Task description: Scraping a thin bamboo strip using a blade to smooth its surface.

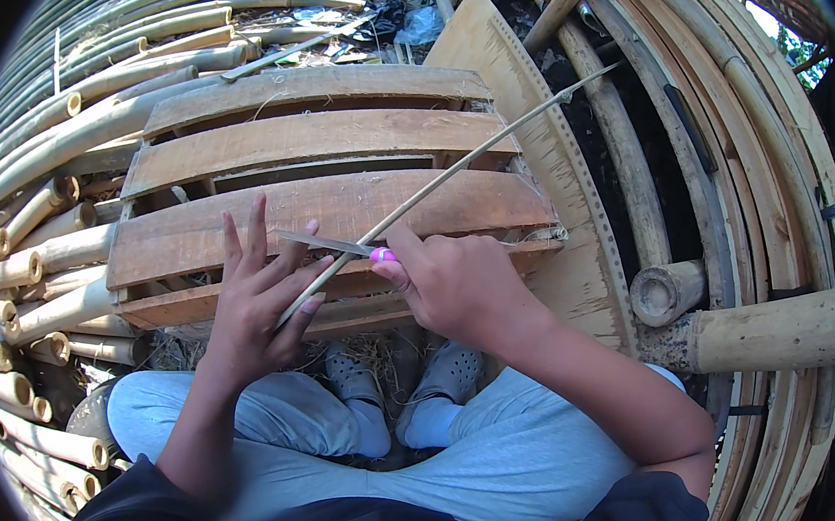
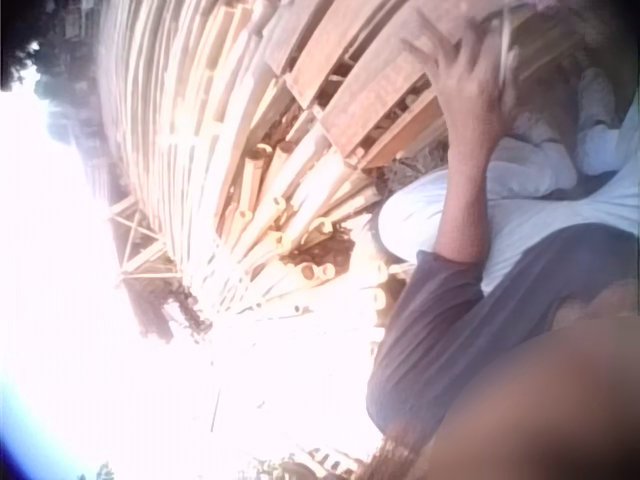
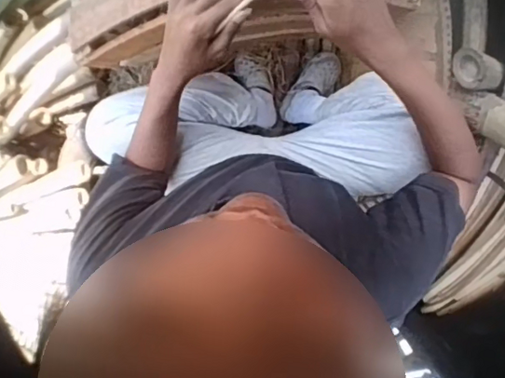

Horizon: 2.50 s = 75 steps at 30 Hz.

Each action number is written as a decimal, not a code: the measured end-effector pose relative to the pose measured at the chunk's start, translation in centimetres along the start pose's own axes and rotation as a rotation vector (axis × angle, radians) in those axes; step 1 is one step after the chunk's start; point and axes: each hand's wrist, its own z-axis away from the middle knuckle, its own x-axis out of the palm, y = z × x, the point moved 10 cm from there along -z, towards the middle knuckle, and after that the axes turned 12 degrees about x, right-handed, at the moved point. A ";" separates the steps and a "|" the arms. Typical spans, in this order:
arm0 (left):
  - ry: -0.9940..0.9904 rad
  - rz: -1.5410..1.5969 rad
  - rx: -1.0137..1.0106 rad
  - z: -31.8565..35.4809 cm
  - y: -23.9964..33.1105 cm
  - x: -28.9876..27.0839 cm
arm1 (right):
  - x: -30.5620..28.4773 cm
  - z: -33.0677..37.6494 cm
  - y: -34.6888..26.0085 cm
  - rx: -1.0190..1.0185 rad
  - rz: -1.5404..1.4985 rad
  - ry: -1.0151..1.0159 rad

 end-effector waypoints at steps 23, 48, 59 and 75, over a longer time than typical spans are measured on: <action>-0.009 0.255 -0.006 1.2 -1.9 1.4 | 0.8 -0.9 0.9 -0.095 0.185 0.171; 0.003 0.224 0.003 0.7 -1.8 1.8 | -1.3 -2.9 2.8 -0.122 0.141 0.229; -0.007 0.289 -0.010 1.1 -1.8 1.6 | -1.4 -3.9 5.1 0.055 0.358 0.305; -0.021 0.269 -0.021 1.5 -1.8 1.2 | 0.0 -2.2 1.0 -0.097 0.120 0.095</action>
